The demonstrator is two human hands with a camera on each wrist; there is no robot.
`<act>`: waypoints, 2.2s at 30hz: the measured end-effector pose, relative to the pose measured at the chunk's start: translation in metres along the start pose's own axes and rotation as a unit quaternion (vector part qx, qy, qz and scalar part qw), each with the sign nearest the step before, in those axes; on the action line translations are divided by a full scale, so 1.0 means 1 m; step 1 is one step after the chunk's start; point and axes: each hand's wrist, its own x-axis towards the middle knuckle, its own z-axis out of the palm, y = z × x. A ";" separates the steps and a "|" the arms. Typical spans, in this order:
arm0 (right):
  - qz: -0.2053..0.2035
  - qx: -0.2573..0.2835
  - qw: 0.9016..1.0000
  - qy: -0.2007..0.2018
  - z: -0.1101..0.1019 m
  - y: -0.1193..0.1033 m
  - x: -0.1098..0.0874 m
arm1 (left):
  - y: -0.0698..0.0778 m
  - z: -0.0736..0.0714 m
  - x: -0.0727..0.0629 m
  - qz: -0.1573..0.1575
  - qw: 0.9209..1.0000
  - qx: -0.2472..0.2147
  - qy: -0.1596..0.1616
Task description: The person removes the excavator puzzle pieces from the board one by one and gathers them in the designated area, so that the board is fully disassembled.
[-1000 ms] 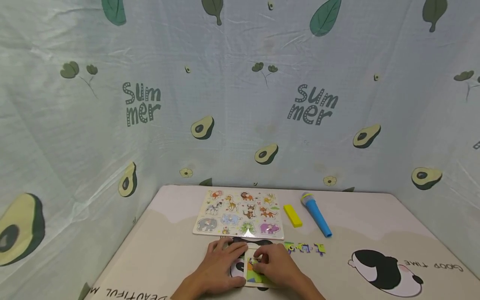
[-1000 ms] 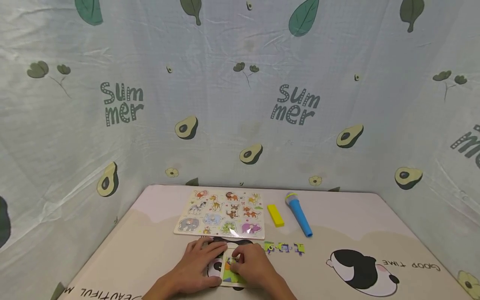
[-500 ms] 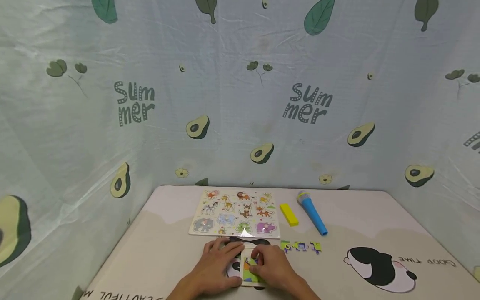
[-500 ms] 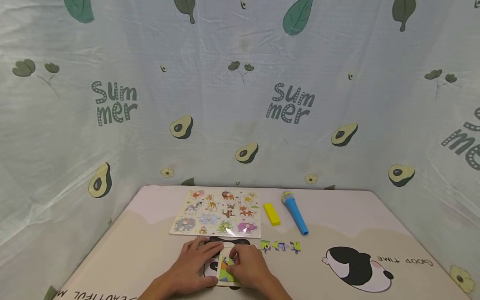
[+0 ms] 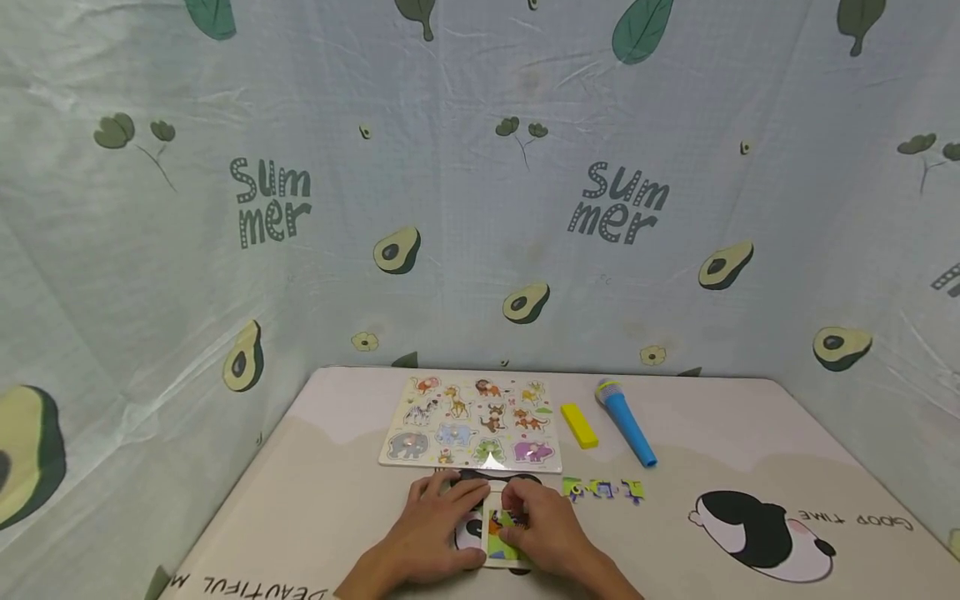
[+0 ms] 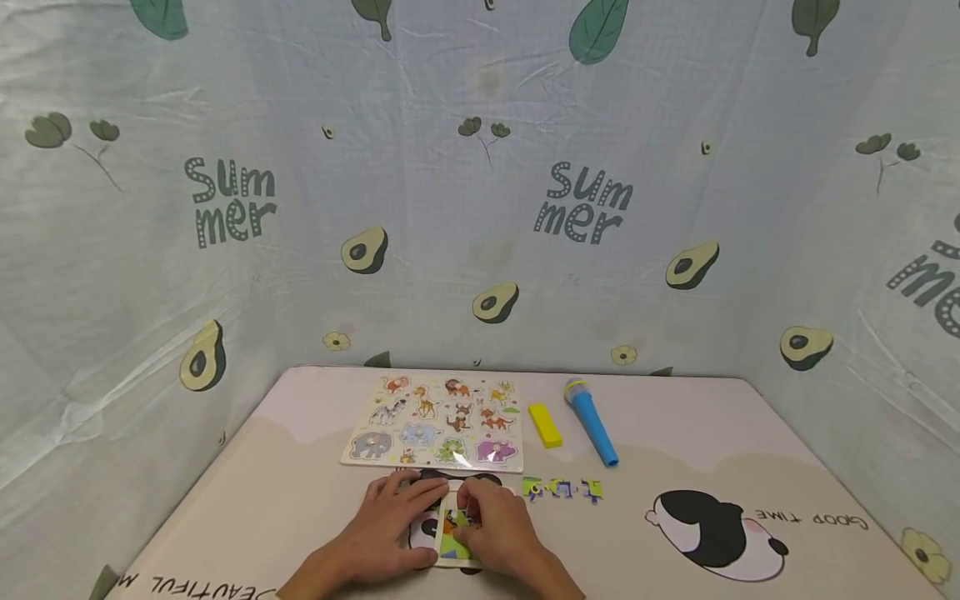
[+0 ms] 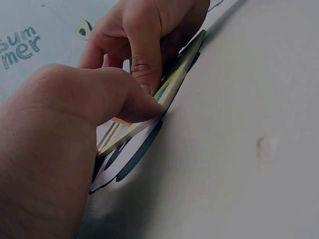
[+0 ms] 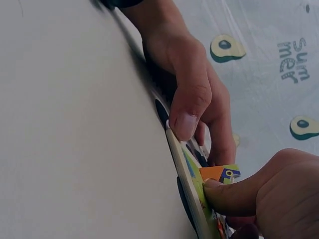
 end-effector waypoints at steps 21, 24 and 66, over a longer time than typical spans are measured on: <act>-0.020 0.116 0.993 0.002 0.000 0.007 -0.006 | 0.001 0.000 -0.001 -0.009 1.000 -0.003 -0.006; -0.021 0.121 0.992 0.010 -0.001 0.006 -0.007 | 0.002 -0.001 -0.001 -0.009 1.000 -0.003 -0.005; 0.121 0.174 0.963 0.165 -0.051 0.046 -0.031 | 0.000 0.001 -0.001 -0.002 1.000 0.002 -0.003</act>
